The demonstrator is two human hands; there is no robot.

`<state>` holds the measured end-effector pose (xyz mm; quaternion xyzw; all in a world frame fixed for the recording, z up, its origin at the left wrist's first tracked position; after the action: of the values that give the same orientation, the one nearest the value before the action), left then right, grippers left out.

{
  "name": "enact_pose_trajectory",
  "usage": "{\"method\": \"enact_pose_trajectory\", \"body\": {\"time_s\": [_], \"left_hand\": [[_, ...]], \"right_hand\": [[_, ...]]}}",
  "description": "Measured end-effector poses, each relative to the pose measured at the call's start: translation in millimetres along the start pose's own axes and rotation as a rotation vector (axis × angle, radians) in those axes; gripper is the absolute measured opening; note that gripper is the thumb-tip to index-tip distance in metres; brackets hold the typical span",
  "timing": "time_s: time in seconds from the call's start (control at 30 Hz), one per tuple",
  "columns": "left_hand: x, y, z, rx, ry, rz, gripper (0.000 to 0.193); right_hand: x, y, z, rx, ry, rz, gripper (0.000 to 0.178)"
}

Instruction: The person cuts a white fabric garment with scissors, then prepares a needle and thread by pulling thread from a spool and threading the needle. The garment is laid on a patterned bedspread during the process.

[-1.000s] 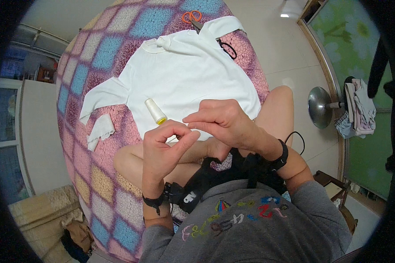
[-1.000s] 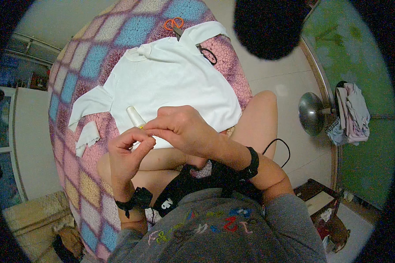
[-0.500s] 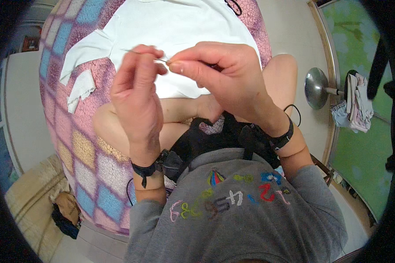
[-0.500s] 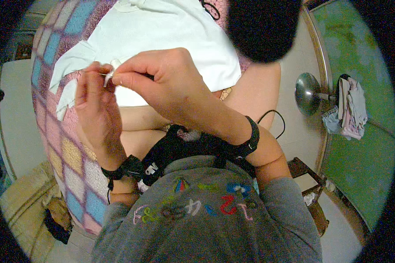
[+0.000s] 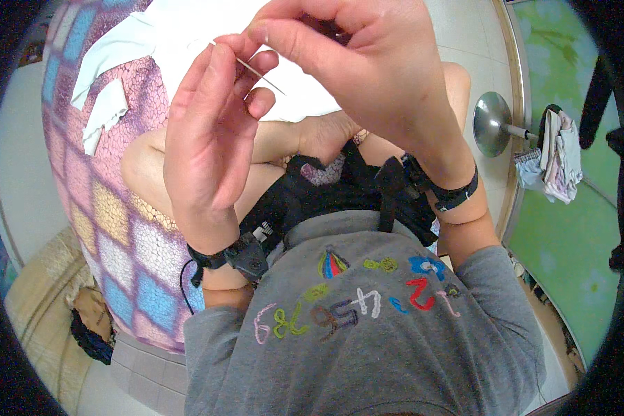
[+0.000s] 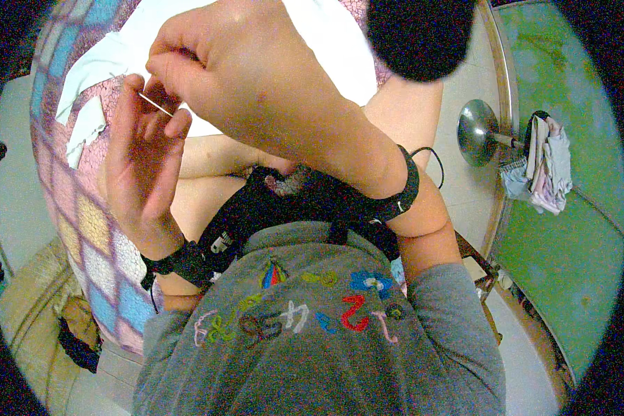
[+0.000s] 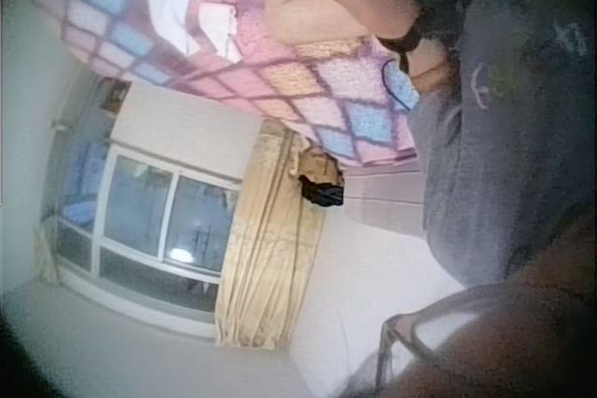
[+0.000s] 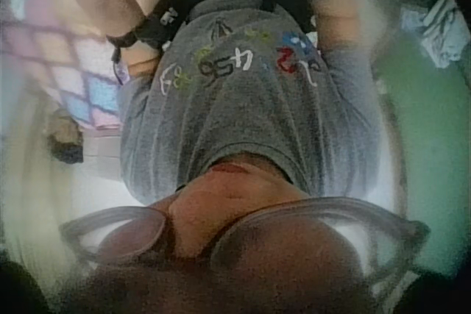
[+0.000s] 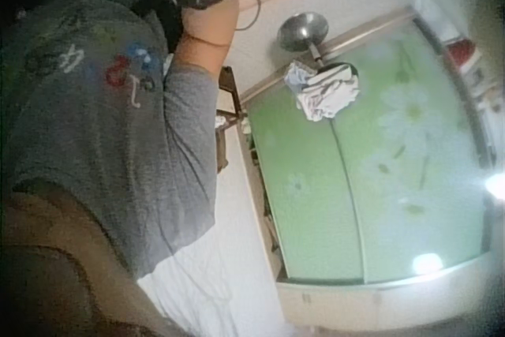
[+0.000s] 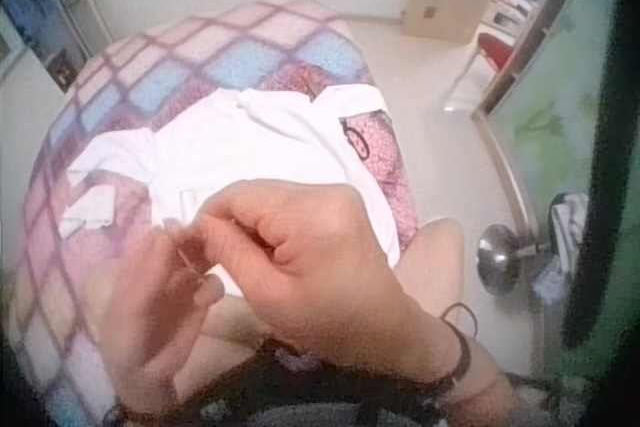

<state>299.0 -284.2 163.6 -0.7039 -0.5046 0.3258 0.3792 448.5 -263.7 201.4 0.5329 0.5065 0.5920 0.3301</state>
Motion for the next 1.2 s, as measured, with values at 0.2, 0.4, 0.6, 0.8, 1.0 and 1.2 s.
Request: {"method": "enact_pose_trajectory", "body": {"time_s": [0.2, 0.4, 0.6, 0.8, 1.0, 1.2], "left_hand": [[18, -8, 27, -0.131, 0.074, 0.023, 0.026], [13, -23, 19, 0.266, -0.052, -0.144, 0.023], [5, -33, 7, 0.803, -0.011, -0.352, 0.017], [1, -40, -6, 0.915, 0.107, -0.389, 0.013], [-1, -40, -8, 0.945, 0.131, -0.341, 0.011], [2, -45, 4, 0.812, -0.059, -0.402, 0.013]], "right_hand": [[-7, 13, 4, -0.184, 0.06, 0.025, 0.009], [-17, -10, 14, -0.28, 0.011, 0.142, 0.014], [-9, 8, -7, 0.014, -0.102, -0.068, 0.04], [4, 5, 10, 0.667, 0.235, -0.495, 0.028], [8, -1, 14, 0.827, 0.274, -0.548, 0.023], [7, 8, 23, 0.779, 0.206, -0.359, 0.014]]}}
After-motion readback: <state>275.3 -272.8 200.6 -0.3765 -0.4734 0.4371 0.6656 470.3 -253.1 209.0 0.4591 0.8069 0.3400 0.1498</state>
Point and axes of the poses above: each hand's wrist, its own x-axis towards the middle knuckle, its own z-axis out of the back of the hand, y = z × x, the point moved 2 cm from there along x, towards the middle knuckle, and after that the axes turned 15 degrees about x, right-handed, at the moved point
